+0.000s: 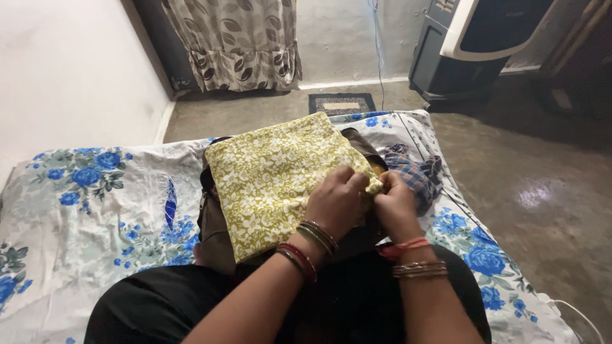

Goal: The person folds a green floral cloth on their lap and places it into an open duffel bag on the bed, pressing it down and working the zipper. They then open the bag again, remove the folded cloth and other garments, and lay them out on the bed.

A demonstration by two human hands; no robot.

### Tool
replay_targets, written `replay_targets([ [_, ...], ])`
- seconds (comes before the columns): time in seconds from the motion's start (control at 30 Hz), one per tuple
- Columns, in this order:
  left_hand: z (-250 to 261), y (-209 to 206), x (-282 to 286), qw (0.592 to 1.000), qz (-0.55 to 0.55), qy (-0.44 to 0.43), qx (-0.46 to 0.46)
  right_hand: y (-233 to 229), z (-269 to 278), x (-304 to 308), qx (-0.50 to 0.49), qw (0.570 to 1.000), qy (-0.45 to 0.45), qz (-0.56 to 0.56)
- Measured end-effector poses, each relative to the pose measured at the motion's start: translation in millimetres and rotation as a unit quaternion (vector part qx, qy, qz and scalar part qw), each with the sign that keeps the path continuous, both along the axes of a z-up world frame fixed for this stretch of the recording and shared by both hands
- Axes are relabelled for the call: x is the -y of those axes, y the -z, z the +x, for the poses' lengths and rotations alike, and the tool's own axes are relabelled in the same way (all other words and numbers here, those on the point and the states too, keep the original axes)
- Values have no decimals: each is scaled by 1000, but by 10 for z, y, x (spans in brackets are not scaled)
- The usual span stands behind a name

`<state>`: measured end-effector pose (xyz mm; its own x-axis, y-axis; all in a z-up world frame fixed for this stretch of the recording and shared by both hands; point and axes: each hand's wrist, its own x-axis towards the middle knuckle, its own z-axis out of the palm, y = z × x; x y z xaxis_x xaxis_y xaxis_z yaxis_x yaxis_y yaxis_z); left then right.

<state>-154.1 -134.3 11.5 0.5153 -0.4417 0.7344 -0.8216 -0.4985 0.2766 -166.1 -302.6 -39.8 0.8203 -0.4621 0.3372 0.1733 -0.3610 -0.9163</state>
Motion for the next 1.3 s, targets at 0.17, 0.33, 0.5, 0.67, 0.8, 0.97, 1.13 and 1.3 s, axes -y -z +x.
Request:
replay_targets([
  [0.17, -152, 150, -10, 997, 52, 48, 15, -136, -222, 334, 27, 989, -74, -124],
  [0.33, -383, 282, -208, 988, 41, 118, 87, -161, -263, 364, -153, 954, 39, -255],
  [0.5, -431, 302, -428, 994, 25, 101, -36, -417, -449, 300, -131, 946, 28, -297],
  [0.67, -381, 245, -457, 992, 50, -72, 91, -568, -538, 165, -19, 924, -126, -361],
  [0.8, -338, 304, -516, 988, 72, -93, 103, -490, -451, -28, -19, 905, -34, -423],
  [0.97, -193, 334, -516, 987, 61, -86, 124, -448, -394, -132, -20, 944, 6, -328],
  [1.13, -337, 348, -605, 987, 92, -52, 122, -443, -410, -154, -69, 901, -2, -427],
  [1.3, -507, 344, -856, 998, 66, 2, -23, -538, -512, -137, -17, 886, 59, -460],
])
